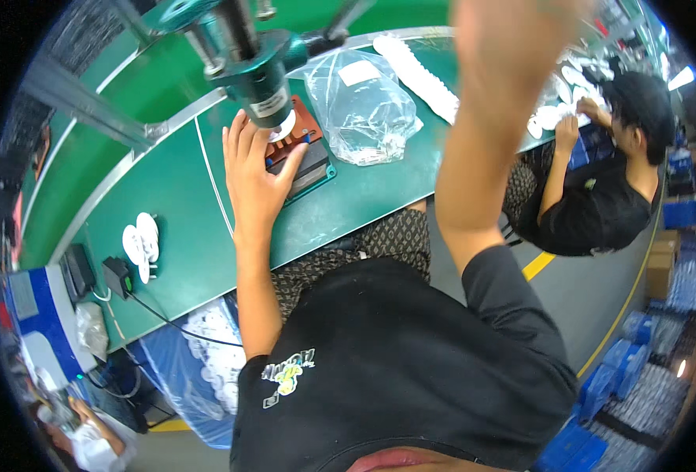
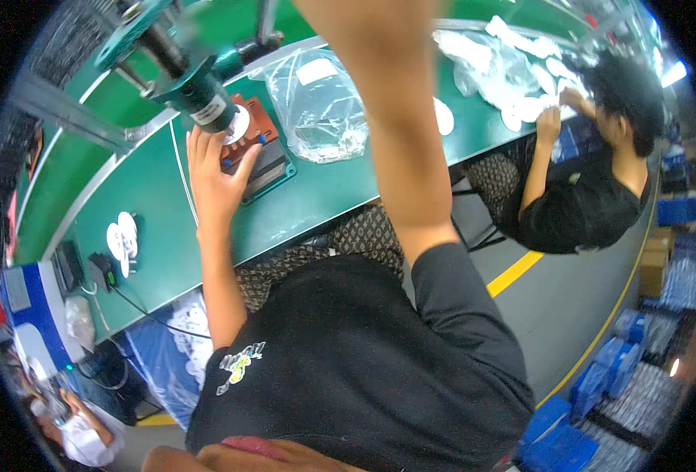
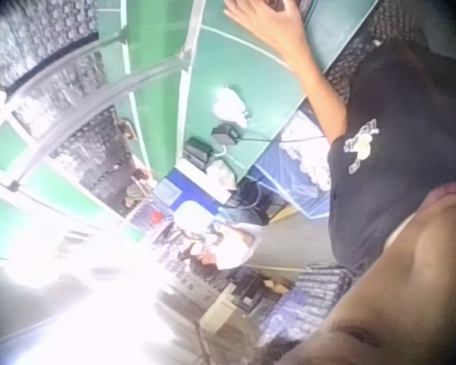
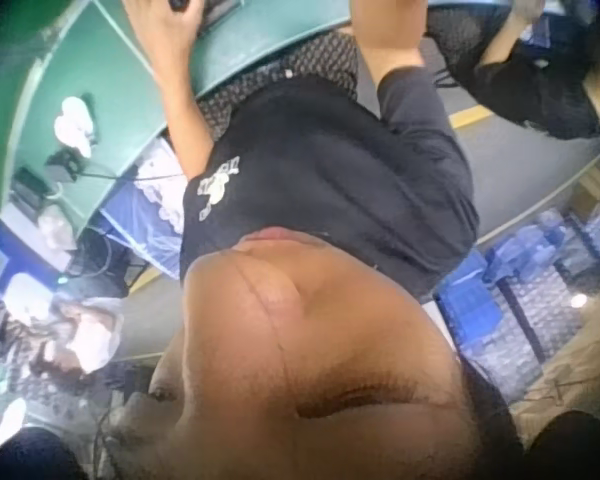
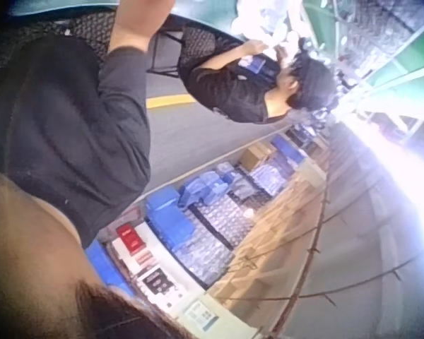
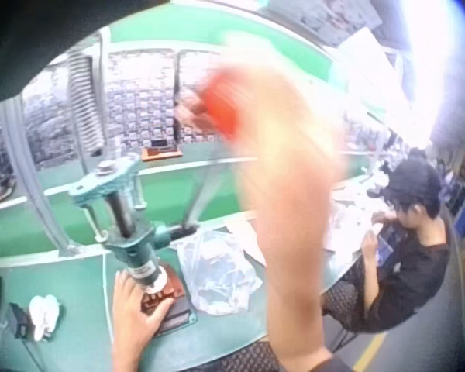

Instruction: The person assembles small circular components using a manual press.

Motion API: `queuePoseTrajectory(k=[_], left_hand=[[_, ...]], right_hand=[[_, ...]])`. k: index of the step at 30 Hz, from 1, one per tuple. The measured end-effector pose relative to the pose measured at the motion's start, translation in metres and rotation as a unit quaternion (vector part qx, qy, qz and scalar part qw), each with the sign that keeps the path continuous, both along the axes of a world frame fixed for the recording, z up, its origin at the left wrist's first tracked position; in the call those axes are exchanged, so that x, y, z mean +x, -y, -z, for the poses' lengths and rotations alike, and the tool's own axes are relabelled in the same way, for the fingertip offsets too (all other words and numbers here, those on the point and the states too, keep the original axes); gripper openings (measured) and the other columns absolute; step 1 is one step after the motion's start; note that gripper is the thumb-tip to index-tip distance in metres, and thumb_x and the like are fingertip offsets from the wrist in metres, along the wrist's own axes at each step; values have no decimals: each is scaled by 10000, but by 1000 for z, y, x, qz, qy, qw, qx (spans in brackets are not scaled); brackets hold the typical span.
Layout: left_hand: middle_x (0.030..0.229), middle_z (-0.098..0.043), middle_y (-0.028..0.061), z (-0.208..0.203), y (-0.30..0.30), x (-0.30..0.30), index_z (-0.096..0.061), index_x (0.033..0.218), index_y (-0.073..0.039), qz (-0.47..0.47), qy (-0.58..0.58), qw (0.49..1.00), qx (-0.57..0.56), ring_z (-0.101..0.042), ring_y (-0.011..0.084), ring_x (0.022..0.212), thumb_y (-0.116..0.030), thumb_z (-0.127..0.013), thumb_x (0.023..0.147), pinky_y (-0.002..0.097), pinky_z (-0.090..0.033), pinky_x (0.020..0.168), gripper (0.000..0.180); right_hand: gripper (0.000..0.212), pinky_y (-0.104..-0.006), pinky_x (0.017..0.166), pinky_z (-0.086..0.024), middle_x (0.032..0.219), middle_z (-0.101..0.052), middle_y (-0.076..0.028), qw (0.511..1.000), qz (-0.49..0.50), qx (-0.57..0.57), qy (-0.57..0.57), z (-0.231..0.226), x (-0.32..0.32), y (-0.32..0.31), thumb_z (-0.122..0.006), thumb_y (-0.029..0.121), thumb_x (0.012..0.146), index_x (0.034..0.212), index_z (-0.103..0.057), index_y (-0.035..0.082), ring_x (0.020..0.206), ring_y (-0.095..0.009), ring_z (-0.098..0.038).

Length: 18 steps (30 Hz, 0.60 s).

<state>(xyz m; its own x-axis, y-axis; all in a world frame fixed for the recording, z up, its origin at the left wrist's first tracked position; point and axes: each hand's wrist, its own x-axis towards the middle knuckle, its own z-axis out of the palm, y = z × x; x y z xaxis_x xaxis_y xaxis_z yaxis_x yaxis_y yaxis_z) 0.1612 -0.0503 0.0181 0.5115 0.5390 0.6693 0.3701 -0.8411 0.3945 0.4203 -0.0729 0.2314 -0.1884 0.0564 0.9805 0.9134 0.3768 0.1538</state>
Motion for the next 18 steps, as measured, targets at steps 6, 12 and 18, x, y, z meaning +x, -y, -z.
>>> queuePoseTrajectory(k=[6,12,18], left_hand=[[1330,-568,126,6,-4,-8,-603,1082,-40,-9,13,1000,-25,-448,341,1338,-220,-801,730,552,-319,1116,442],[1319,-575,116,14,-11,-2,-608,1167,-43,-34,19,999,20,-497,325,1284,-137,-785,696,566,-297,1150,512],[1143,-642,102,11,-3,-7,-672,1021,-51,-44,33,995,88,-594,300,1160,-143,-796,683,555,-340,1133,372]], right_hand=[[585,-475,738,-464,606,-532,-87,825,-415,-53,-381,170,-120,162,-229,349,1049,593,-499,100,496,-244,-496],[415,-470,869,-466,1003,-616,-141,739,-538,-44,-402,44,-116,118,-327,342,1028,980,-605,38,768,-267,-569],[461,-573,1084,-395,1374,-487,-322,884,-338,-52,-320,96,-111,72,-599,167,937,1329,-446,-24,1279,-464,-504]])
